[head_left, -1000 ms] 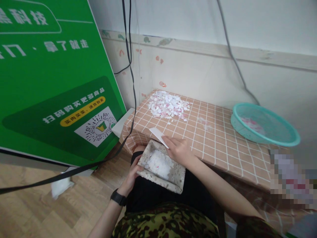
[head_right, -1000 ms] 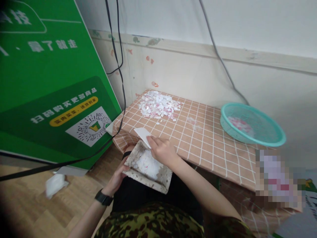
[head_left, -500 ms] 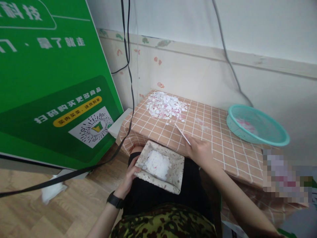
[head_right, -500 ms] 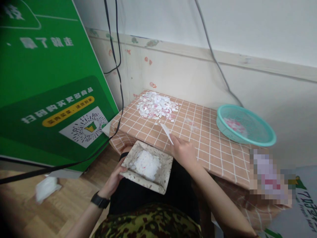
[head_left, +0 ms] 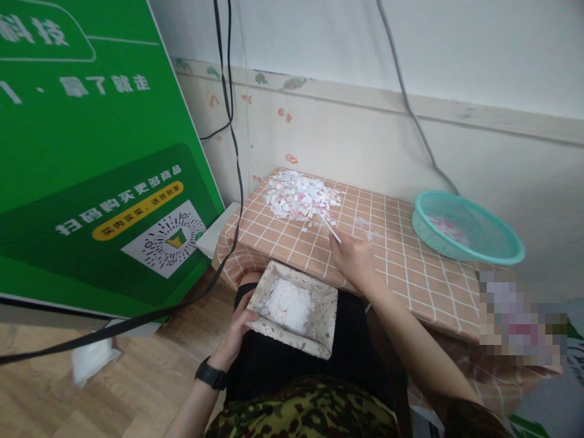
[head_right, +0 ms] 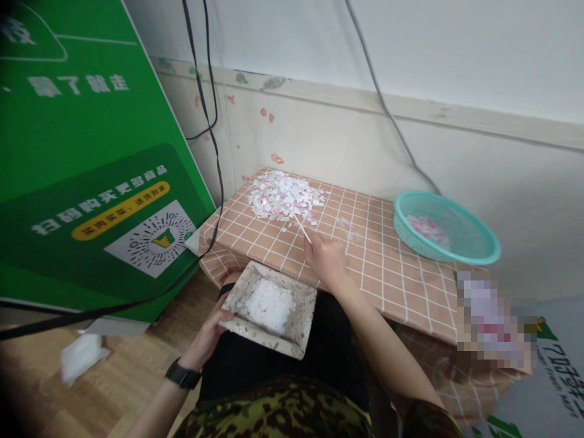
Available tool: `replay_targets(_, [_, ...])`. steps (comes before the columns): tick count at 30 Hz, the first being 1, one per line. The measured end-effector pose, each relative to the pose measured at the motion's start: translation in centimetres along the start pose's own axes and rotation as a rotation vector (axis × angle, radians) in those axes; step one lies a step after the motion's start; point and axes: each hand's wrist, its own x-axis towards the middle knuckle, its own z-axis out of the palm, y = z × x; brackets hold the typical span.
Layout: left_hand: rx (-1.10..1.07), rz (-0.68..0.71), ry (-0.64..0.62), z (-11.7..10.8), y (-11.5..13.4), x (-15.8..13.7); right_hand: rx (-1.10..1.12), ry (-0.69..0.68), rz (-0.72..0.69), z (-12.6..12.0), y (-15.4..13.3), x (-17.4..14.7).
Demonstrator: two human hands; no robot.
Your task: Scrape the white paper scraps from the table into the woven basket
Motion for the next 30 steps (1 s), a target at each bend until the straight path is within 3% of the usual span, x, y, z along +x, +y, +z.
replay_targets(5, [-0.008, 0.007, -0.006, -0.1, 0.1, -0.2, -0.075, -0.060, 0.147, 0.1, 1.4, 1.4])
replay_targets(17, [0.010, 0.025, -0.028, 0.1, -0.1, -0.1, -0.005, -0.111, 0.226, 0.8, 2.1, 2.1])
replay_targets(30, [0.005, 0.024, -0.021, 0.0, -0.3, 0.0, 0.337, -0.148, 0.305, 1.3, 3.8, 3.4])
